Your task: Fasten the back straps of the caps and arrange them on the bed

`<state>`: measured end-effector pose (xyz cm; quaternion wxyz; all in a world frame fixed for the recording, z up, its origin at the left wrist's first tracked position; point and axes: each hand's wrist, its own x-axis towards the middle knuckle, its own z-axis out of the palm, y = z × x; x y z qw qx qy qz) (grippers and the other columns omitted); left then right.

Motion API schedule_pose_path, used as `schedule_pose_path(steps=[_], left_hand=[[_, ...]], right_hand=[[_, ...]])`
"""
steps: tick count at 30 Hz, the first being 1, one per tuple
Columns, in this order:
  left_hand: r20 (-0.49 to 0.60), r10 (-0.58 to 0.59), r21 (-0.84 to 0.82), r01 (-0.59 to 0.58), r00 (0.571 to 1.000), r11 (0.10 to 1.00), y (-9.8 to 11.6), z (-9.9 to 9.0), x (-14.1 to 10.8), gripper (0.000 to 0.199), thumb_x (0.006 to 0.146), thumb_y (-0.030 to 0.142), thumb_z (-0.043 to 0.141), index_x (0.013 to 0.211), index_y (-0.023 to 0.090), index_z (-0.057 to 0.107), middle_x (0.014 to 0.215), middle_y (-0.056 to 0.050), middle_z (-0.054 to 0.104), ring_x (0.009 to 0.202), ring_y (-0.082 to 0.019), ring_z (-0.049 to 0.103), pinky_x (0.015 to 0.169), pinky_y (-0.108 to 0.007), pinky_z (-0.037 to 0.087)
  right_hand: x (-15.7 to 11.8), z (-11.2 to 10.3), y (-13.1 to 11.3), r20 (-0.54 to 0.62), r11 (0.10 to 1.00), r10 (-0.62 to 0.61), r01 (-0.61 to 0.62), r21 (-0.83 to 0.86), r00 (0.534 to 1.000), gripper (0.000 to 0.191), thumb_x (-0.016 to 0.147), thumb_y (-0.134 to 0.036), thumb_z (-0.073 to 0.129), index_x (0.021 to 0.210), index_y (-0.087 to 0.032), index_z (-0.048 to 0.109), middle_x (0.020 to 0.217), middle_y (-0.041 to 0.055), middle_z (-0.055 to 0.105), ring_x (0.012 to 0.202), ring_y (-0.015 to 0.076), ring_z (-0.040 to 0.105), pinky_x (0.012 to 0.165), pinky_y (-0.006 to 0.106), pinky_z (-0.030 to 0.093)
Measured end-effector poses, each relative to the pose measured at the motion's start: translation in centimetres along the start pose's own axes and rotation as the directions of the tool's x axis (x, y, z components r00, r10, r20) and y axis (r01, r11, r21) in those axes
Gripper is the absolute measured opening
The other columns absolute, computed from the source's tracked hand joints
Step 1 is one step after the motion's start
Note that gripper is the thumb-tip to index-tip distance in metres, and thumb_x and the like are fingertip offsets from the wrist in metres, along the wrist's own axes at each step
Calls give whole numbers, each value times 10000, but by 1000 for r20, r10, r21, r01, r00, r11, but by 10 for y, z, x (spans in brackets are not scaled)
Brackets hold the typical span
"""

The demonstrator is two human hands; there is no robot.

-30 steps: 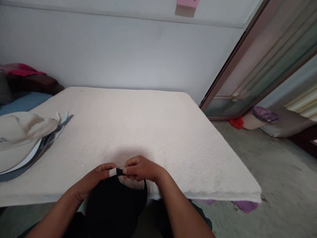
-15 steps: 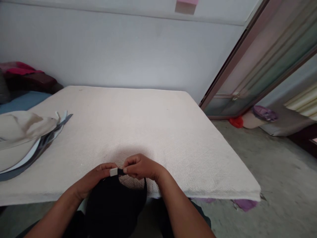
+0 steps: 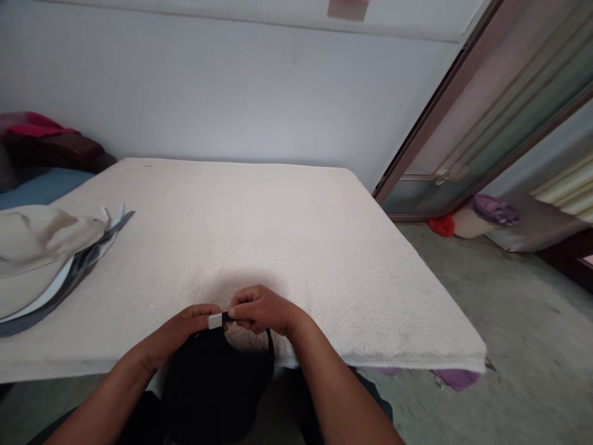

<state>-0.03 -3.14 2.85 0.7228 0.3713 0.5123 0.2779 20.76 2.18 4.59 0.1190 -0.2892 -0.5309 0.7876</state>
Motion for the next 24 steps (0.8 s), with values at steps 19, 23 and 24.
schedule_pose_path(steps=[19, 23, 24], left_hand=[[-8, -50, -206, 47, 999, 977, -3, 1, 1, 225, 654, 306, 758, 824, 179, 681, 585, 29, 600, 468, -63, 485, 476, -176, 344], [25, -36, -223, 41, 999, 974, -5, 1, 2, 228, 662, 305, 757, 839, 180, 687, 613, 13, 633, 484, -75, 510, 493, -189, 364], [32, -31, -226, 38, 999, 973, -5, 0, 3, 225, 665, 303, 755, 843, 182, 687, 620, 12, 638, 488, -76, 513, 498, -191, 367]], right_hand=[[3, -3, 8, 73, 990, -37, 26, 141, 997, 113, 789, -243, 603, 838, -144, 580, 486, -74, 428, 391, 38, 319, 367, 172, 206], [4, -4, 10, 93, 977, -48, 27, 211, 995, 117, 791, -233, 602, 871, -156, 566, 493, -75, 438, 388, 36, 305, 362, 167, 181], [5, -4, 11, 98, 976, -43, 21, 218, 994, 122, 788, -233, 605, 876, -158, 563, 500, -74, 442, 389, 35, 303, 362, 166, 176]])
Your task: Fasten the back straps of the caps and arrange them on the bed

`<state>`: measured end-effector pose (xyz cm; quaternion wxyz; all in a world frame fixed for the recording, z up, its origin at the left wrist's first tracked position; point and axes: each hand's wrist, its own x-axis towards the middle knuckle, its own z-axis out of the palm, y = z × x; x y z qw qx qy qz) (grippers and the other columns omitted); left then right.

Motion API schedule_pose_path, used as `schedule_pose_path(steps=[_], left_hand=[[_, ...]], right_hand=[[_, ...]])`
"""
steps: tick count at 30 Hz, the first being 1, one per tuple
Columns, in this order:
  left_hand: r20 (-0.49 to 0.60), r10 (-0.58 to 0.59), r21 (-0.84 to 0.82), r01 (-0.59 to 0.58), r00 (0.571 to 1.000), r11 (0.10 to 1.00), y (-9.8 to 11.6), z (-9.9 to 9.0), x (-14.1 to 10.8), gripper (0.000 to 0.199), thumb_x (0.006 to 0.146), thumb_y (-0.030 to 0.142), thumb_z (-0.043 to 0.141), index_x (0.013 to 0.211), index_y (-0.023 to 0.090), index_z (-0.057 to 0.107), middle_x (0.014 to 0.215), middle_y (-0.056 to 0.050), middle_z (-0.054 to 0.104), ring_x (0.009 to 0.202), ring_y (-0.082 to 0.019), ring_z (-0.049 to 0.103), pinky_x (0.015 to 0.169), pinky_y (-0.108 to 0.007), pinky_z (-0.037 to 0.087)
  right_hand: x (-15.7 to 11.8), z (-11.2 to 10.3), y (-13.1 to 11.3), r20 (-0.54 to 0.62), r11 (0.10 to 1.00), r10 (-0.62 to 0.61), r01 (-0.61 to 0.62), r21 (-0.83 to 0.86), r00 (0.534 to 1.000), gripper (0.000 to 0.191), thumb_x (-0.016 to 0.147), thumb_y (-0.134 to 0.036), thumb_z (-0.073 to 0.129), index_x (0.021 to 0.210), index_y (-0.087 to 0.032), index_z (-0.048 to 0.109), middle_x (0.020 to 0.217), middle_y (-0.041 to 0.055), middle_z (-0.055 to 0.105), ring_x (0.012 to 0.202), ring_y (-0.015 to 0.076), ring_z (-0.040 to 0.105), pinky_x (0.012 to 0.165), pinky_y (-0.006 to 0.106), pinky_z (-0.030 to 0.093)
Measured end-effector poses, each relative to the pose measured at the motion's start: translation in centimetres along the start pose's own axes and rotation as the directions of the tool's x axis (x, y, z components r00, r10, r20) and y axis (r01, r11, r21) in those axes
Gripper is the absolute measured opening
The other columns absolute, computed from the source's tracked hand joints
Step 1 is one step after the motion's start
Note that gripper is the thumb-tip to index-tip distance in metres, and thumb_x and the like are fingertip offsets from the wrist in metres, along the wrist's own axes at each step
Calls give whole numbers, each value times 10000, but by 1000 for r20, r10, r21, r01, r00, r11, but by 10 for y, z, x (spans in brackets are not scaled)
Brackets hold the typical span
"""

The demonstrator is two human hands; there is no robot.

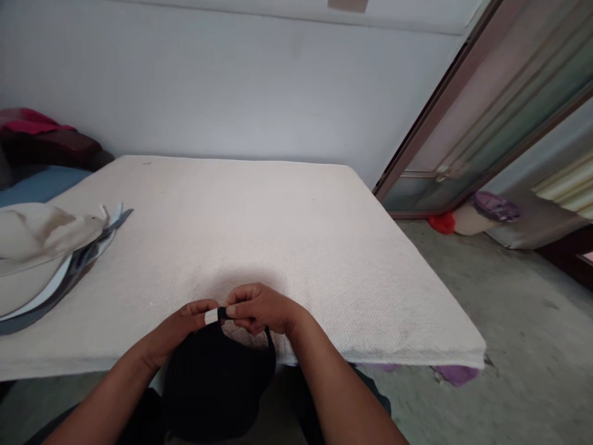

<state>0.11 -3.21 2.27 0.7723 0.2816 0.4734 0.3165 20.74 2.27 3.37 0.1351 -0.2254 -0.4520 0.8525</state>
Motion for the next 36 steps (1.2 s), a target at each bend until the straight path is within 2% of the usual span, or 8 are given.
schedule_pose_path(steps=[6, 12, 20, 32, 36], left_hand=[[27, 17, 14, -17, 999, 1000, -3, -3, 3, 173, 712, 285, 723, 850, 190, 680, 650, 11, 644, 520, -76, 521, 521, -194, 367], [7, 10, 20, -11, 1000, 1000, -4, -3, 4, 192, 698, 283, 737, 857, 187, 689, 598, 23, 630, 455, -57, 487, 464, -175, 334], [17, 29, -31, -28, 999, 999, -2, -1, 3, 185, 682, 266, 755, 842, 190, 704, 711, -5, 691, 580, -92, 590, 564, -193, 426], [-26, 15, -20, -16, 1000, 1000, -4, -4, 5, 251, 656, 292, 770, 878, 203, 693, 635, 7, 677, 479, -74, 550, 474, -173, 381], [-43, 19, 12, -19, 999, 1000, -2, -1, 3, 236, 651, 291, 771, 857, 202, 701, 639, 18, 668, 494, -70, 538, 488, -175, 379]], right_hand=[[1, 1, -1, -15, 998, 64, -64, -26, 998, 124, 778, -242, 613, 847, -152, 563, 493, -72, 443, 388, 35, 318, 363, 163, 194], [0, 3, -4, -41, 999, 51, -50, 14, 998, 131, 767, -250, 616, 823, -154, 548, 481, -75, 440, 366, 29, 294, 352, 166, 162], [-2, 6, -7, -68, 999, 21, -18, 37, 997, 112, 780, -244, 596, 805, -154, 535, 481, -78, 425, 358, 19, 255, 357, 169, 148], [1, 5, -2, -55, 998, 51, -52, -20, 997, 124, 779, -259, 598, 814, -159, 534, 504, -75, 438, 381, 26, 297, 367, 164, 184], [2, 5, -2, -96, 998, 52, -54, -17, 994, 116, 778, -253, 600, 797, -157, 538, 500, -71, 445, 379, 25, 305, 364, 160, 179]])
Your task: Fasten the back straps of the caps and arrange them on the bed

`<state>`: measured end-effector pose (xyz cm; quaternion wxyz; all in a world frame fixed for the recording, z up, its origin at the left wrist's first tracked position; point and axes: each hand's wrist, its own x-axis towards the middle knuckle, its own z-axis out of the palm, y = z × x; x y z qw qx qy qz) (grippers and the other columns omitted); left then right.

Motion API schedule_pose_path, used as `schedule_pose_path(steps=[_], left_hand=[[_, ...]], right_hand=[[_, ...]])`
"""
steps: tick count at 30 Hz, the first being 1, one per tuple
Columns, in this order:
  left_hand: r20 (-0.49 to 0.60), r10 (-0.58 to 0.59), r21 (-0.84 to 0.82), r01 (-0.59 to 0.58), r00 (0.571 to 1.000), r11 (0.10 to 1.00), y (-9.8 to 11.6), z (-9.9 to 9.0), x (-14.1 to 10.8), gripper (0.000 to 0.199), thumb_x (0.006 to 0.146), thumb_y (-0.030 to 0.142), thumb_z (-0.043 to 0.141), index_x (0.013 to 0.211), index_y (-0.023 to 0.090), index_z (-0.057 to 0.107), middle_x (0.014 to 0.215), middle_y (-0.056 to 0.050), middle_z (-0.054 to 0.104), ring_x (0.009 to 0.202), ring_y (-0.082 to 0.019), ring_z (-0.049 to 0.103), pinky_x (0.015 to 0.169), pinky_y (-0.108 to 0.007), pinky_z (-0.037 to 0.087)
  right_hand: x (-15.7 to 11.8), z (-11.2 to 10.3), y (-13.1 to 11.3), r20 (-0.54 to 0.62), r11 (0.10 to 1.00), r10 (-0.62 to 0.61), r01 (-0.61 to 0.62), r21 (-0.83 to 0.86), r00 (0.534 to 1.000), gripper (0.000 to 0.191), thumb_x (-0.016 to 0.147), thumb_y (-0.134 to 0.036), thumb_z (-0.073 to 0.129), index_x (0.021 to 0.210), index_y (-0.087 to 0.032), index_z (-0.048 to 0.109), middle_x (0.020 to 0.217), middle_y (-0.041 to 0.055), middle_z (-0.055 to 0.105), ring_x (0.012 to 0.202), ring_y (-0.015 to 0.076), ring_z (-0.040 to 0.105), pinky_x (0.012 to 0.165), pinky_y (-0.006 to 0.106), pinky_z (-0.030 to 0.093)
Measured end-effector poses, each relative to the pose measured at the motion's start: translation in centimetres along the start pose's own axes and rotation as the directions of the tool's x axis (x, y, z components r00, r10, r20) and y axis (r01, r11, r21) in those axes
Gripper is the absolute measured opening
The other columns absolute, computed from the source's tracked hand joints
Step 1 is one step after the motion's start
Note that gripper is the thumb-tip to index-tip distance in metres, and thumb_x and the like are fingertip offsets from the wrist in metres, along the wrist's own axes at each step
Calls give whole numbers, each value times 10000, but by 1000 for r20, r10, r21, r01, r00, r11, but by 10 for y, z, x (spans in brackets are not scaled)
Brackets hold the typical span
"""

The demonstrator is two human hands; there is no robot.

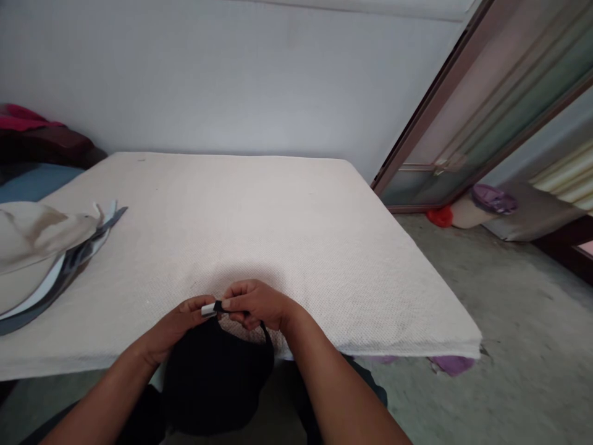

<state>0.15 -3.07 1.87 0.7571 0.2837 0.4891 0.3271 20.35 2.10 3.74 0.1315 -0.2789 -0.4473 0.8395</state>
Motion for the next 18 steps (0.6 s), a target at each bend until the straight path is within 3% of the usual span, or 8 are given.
schedule_pose_path(steps=[4, 9, 18], left_hand=[[-11, 23, -17, -24, 1000, 1000, 0, 0, -1, 220, 640, 282, 779, 827, 198, 700, 696, 7, 681, 562, -88, 566, 546, -193, 408], [-25, 1, -52, -2, 1000, 999, -3, -1, 0, 304, 618, 303, 793, 883, 202, 684, 670, 6, 675, 529, -97, 561, 525, -206, 395], [-9, 2, -41, -2, 1000, 999, -7, -7, 2, 266, 674, 307, 757, 892, 186, 665, 632, 15, 642, 498, -83, 538, 485, -188, 368]], right_hand=[[1, 0, 0, 3, 998, -1, 1, 58, 1000, 123, 782, -261, 600, 802, -161, 531, 490, -75, 452, 362, 19, 278, 363, 160, 167], [1, 1, -1, 8, 997, -1, 1, 83, 1000, 132, 789, -263, 599, 796, -156, 524, 499, -75, 454, 356, 14, 273, 355, 161, 159], [0, 1, -1, 38, 998, 19, -21, 60, 999, 157, 777, -281, 615, 804, -171, 507, 518, -76, 456, 366, 20, 274, 362, 165, 172]])
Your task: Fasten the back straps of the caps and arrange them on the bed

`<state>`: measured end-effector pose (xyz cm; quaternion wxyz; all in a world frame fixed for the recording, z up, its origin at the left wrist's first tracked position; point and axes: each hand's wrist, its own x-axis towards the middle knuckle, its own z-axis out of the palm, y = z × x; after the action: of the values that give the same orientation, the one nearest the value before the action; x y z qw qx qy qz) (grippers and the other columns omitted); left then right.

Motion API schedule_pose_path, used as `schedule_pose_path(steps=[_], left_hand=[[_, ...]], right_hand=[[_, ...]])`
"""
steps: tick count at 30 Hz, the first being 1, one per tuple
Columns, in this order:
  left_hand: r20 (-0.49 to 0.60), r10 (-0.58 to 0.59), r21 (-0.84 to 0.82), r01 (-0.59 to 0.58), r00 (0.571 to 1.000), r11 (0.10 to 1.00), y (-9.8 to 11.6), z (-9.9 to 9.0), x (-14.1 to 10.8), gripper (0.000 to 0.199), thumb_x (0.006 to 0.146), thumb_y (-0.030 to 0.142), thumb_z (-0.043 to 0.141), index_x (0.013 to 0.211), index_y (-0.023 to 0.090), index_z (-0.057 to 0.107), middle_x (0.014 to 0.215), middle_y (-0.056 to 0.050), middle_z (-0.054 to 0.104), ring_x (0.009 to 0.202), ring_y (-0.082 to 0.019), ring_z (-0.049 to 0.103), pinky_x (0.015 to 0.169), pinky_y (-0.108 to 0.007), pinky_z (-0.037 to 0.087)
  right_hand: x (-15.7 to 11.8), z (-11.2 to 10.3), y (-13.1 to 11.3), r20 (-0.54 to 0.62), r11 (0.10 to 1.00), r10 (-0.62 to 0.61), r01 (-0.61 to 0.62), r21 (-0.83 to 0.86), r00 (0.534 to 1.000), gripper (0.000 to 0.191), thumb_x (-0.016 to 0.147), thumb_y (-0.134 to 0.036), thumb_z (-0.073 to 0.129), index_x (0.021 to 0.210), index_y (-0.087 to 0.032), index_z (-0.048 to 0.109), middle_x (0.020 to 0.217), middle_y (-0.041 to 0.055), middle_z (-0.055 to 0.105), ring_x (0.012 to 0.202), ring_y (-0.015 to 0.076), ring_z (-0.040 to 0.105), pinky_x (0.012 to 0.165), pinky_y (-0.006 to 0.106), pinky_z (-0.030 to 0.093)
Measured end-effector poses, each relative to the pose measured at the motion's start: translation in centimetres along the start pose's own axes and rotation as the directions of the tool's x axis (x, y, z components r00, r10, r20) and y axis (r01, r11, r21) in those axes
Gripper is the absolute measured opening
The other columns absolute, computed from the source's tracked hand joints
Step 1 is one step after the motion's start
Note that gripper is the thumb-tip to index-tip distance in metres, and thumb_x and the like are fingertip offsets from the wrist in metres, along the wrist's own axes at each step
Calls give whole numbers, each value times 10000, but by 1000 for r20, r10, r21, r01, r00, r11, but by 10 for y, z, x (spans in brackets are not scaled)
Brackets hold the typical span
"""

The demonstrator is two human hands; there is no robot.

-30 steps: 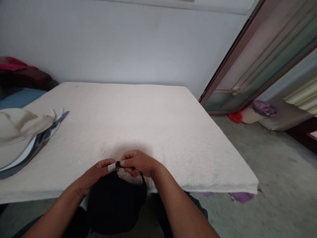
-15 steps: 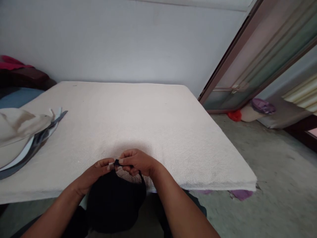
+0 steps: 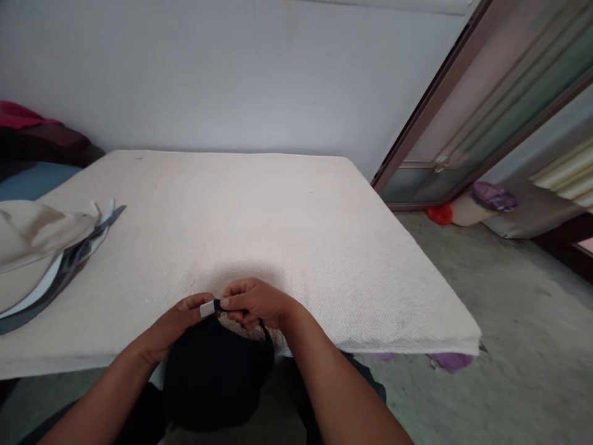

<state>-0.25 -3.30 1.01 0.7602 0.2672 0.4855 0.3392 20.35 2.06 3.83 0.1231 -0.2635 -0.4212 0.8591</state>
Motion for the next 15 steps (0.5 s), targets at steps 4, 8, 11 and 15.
schedule_pose_path(steps=[4, 8, 11, 15], left_hand=[[-36, -6, 21, 6, 999, 1000, 0, 0, 1, 294, 645, 324, 772, 880, 190, 656, 661, 9, 654, 521, -99, 552, 503, -200, 387], [-32, 4, 46, -2, 999, 999, 1, 3, 1, 278, 672, 335, 748, 887, 187, 652, 622, 21, 625, 481, -79, 505, 473, -188, 345], [9, 4, 71, -4, 1000, 997, 2, 5, 0, 286, 684, 342, 737, 908, 181, 659, 634, 11, 629, 485, -80, 495, 478, -193, 334], [38, -5, 135, 0, 999, 991, 3, 7, -1, 315, 669, 370, 739, 900, 166, 676, 651, -5, 637, 500, -92, 495, 490, -205, 334]], right_hand=[[0, -1, 1, 14, 1000, 19, -19, -18, 1000, 149, 780, -276, 617, 831, -170, 525, 516, -77, 446, 374, 24, 279, 357, 163, 177], [0, -2, 1, -1, 999, -21, 21, -49, 1000, 129, 787, -258, 608, 840, -163, 540, 514, -78, 434, 385, 28, 290, 353, 161, 181], [1, -2, 1, 15, 998, -26, 27, -64, 1000, 128, 781, -247, 610, 850, -163, 541, 516, -77, 444, 389, 30, 311, 354, 158, 191], [1, -4, 1, 45, 996, 1, 4, -94, 999, 125, 757, -227, 626, 813, -159, 538, 504, -75, 458, 391, 34, 332, 352, 157, 193]])
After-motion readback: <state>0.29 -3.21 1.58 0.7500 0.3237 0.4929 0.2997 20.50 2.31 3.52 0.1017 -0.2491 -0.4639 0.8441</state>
